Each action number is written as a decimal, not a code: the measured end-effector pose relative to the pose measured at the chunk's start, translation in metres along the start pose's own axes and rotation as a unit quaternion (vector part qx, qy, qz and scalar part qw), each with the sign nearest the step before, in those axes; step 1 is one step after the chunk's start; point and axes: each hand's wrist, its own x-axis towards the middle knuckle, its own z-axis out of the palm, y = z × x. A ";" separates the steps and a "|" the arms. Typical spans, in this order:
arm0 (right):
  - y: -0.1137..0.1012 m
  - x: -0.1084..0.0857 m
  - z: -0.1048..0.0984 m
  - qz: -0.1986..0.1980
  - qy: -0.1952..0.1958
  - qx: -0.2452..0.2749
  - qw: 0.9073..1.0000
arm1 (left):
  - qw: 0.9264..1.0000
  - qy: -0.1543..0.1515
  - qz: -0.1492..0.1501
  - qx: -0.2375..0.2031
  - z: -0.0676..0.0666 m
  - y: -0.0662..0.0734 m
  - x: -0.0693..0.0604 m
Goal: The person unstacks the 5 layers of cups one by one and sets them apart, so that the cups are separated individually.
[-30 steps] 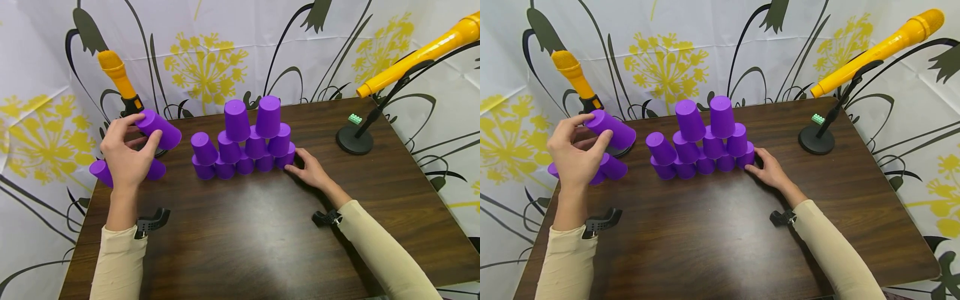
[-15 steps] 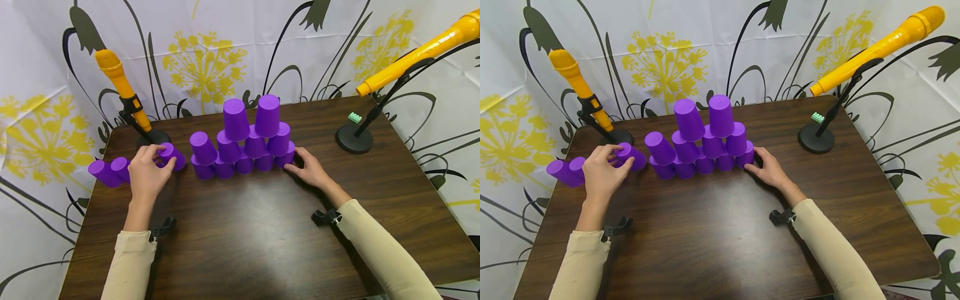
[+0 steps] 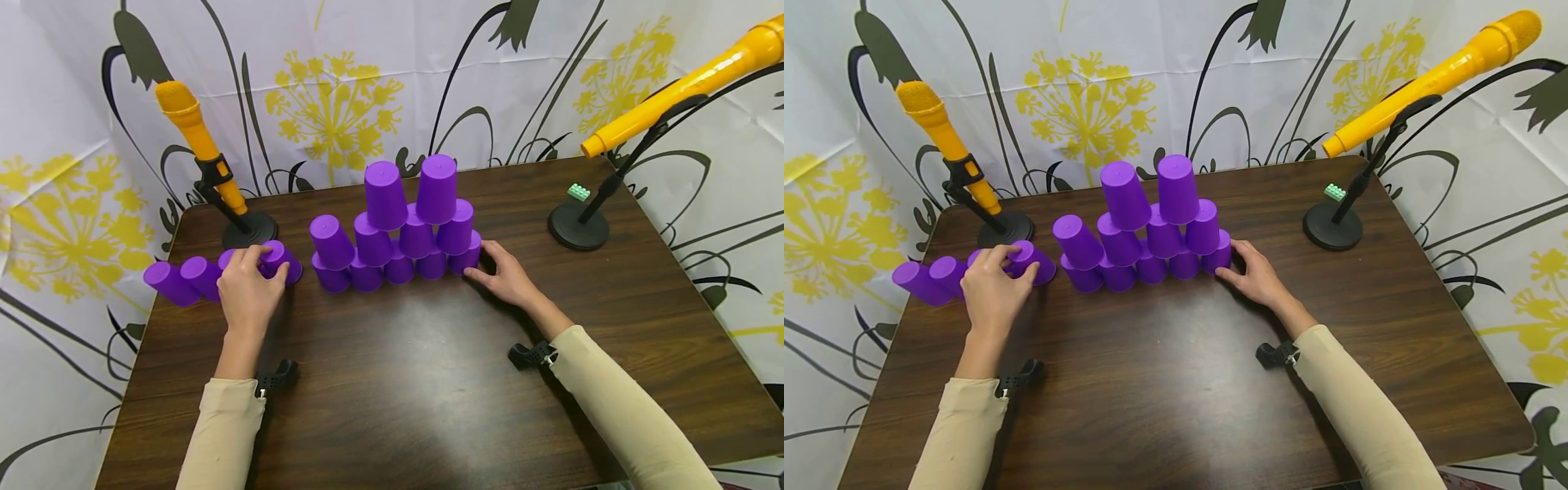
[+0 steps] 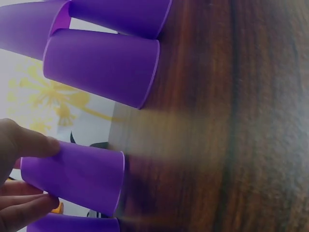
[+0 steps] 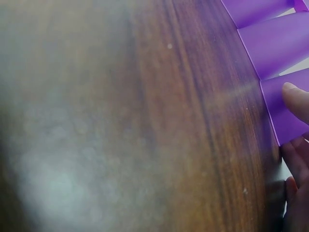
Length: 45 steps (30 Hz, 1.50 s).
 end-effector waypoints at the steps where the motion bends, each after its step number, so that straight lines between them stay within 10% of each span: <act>1: 0.000 0.000 0.000 0.001 -0.001 0.000 1.000 | 1.000 -0.002 -0.002 0.001 0.000 -0.001 0.000; 17: -0.001 0.000 -0.001 0.001 -0.001 -0.002 1.000 | 1.000 0.024 0.007 0.003 -0.023 0.015 0.007; 23: 0.000 0.000 -0.001 0.002 0.001 -0.003 1.000 | 0.991 0.069 0.081 -0.076 -0.045 0.062 0.028; 29: 0.000 0.000 0.000 0.000 0.005 0.000 1.000 | 0.958 0.072 0.199 -0.192 -0.045 0.121 0.046; 34: 0.001 0.000 0.001 0.001 0.003 0.002 1.000 | 0.943 0.034 0.253 -0.213 -0.033 0.155 0.058; 40: 0.001 0.000 0.000 0.003 0.001 0.003 1.000 | 0.949 -0.056 0.235 -0.204 -0.019 0.173 0.061; 45: 0.000 0.000 0.000 0.000 0.001 0.008 1.000 | 0.953 -0.065 0.211 -0.207 -0.007 0.176 0.057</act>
